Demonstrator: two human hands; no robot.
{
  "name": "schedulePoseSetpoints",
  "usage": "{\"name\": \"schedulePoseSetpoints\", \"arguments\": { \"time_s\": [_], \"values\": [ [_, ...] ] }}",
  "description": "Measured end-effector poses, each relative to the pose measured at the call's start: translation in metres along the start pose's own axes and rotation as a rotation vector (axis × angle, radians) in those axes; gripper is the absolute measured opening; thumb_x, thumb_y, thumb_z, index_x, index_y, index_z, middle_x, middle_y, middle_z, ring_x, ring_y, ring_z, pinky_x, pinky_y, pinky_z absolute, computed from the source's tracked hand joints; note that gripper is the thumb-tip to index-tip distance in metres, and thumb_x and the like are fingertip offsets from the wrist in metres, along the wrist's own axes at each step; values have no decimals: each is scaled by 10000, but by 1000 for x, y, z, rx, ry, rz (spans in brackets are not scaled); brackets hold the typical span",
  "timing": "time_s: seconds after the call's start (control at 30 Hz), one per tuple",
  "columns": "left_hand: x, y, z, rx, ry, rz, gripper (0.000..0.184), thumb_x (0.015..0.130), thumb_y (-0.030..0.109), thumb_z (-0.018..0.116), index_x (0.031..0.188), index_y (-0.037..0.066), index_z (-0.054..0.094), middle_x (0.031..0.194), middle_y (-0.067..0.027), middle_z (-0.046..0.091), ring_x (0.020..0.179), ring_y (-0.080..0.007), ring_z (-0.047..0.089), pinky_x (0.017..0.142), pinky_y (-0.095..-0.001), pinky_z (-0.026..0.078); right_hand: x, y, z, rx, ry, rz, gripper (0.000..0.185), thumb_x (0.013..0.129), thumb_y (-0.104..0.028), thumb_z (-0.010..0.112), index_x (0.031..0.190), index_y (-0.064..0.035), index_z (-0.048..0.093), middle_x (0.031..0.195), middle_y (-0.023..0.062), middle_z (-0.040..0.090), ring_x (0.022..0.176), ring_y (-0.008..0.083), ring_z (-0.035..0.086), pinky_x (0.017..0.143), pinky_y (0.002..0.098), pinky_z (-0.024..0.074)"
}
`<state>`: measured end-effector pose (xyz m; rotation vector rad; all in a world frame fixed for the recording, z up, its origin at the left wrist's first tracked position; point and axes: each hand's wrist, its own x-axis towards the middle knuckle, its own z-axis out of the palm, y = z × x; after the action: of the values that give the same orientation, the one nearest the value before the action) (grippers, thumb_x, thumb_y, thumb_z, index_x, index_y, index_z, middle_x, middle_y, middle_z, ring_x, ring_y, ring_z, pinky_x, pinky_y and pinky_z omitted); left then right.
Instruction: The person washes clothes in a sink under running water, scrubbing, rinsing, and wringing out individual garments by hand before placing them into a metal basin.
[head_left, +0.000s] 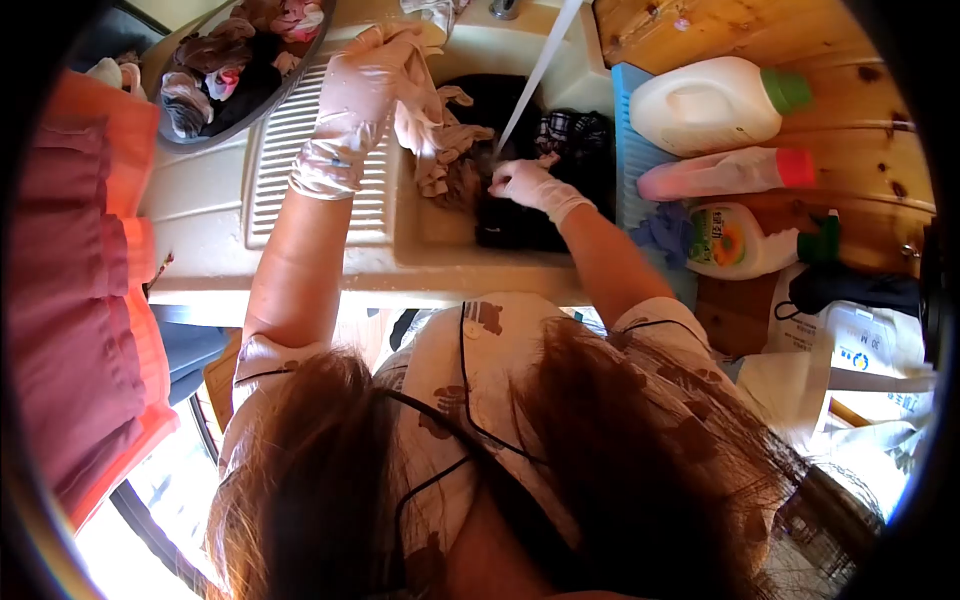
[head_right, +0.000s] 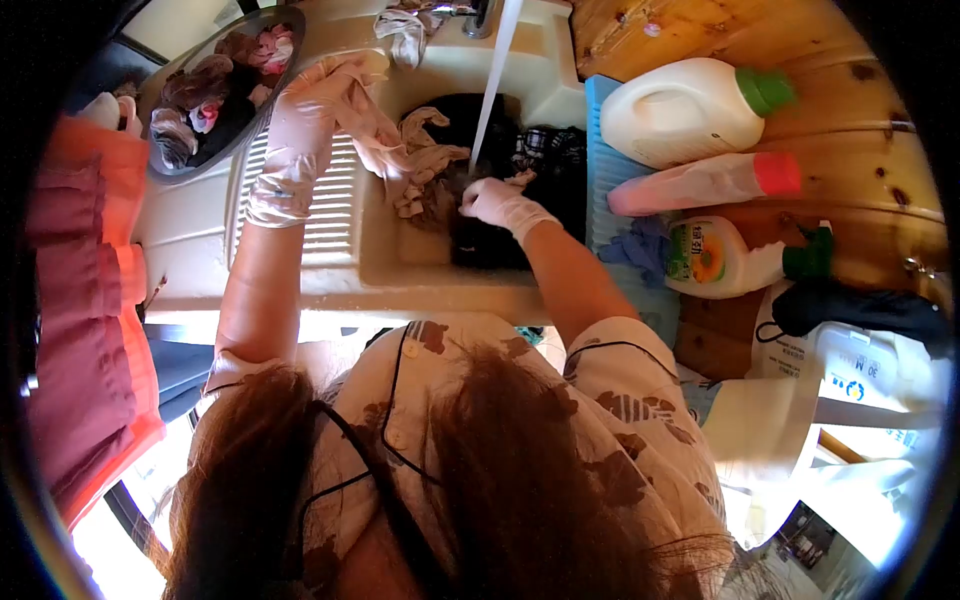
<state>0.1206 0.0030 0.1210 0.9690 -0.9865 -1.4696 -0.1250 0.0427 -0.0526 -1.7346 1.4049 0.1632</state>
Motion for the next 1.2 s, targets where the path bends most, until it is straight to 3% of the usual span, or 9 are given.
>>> {"name": "schedulePoseSetpoints", "arguments": {
  "time_s": [0.2, 0.6, 0.73, 0.83, 0.93, 1.0, 1.03, 1.1, 1.2],
  "values": [
    [-1, 4, 21, 98, -127, -45, 236, 929, 157, 487, 1018, -36, 591, 728, -88, 609, 600, -153, 597, 544, -256, 488, -2, 16, 55, -790, -420, 125, 343, 735, -275, 629, 1026, -100, 674, 1064, 129, 644, 981, 317, 605, 857, 371, 477],
    [-2, 14, 40, 121, -139, -49, 250, 902, 211, 555, 993, -15, 609, 705, -92, 612, 619, -150, 587, 567, -230, 470, -46, -20, -92, 191, 378, -210, 217, 831, -239, 622, 888, -42, 691, 816, 95, 681, 758, 206, 628, 724, 302, 476],
    [16, 17, 61, 242, -284, -81, 240, 921, 219, 516, 1011, 23, 623, 797, -59, 621, 742, -118, 586, 673, -231, 484, -51, -41, -108, 333, 477, -328, 495, 749, -227, 720, 1167, -25, 549, 1096, 129, 619, 951, 193, 583, 806, 301, 462],
    [47, -6, 74, 384, -387, 150, 198, 895, 219, 529, 943, 49, 620, 854, -26, 618, 753, -129, 589, 715, -256, 502, -52, -74, -109, 400, 356, -448, 593, 718, -218, 759, 1223, -44, 502, 1126, 118, 602, 1033, 215, 555, 902, 332, 423],
    [65, -7, 68, 984, -326, 906, 107, 839, 138, 600, 917, 67, 617, 878, -25, 617, 788, -136, 589, 737, -281, 507, -16, -61, -84, 651, 323, -212, 521, 781, -233, 707, 1235, -68, 510, 1078, 120, 628, 910, 210, 581, 871, 296, 437],
    [63, -2, 55, -111, -412, 21, 135, 802, 53, 638, 931, 93, 639, 945, -76, 626, 927, -173, 584, 762, -333, 518, 5, -39, -81, 888, 305, 68, 468, 811, -208, 671, 1203, -5, 513, 988, 127, 640, 877, 224, 594, 781, 332, 485],
    [66, -15, 40, 420, -340, 397, 164, 863, 120, 548, 1007, 104, 624, 1008, -85, 611, 962, -180, 578, 778, -337, 516, 31, 2, -71, 1214, 341, -171, 426, 837, -167, 623, 1188, 37, 495, 903, 139, 617, 863, 250, 591, 704, 384, 527],
    [79, -70, 2, 551, -208, 335, 258, 919, 197, 456, 1135, 123, 576, 1077, -79, 608, 1005, -201, 579, 798, -360, 516, -23, -27, -92, 1530, 281, -273, 372, 851, -82, 541, 1193, 37, 453, 876, 165, 564, 765, 272, 592, 657, 395, 562],
    [51, -86, 16, -490, -46, -676, 388, 939, 251, 388, 1282, 80, 446, 1170, -70, 583, 1022, -239, 586, 851, -468, 483, -31, -51, -99, 1642, 377, -471, 421, 800, 12, 545, 1201, 37, 419, 942, 148, 557, 734, 252, 609, 669, 342, 556]
  ]
}}
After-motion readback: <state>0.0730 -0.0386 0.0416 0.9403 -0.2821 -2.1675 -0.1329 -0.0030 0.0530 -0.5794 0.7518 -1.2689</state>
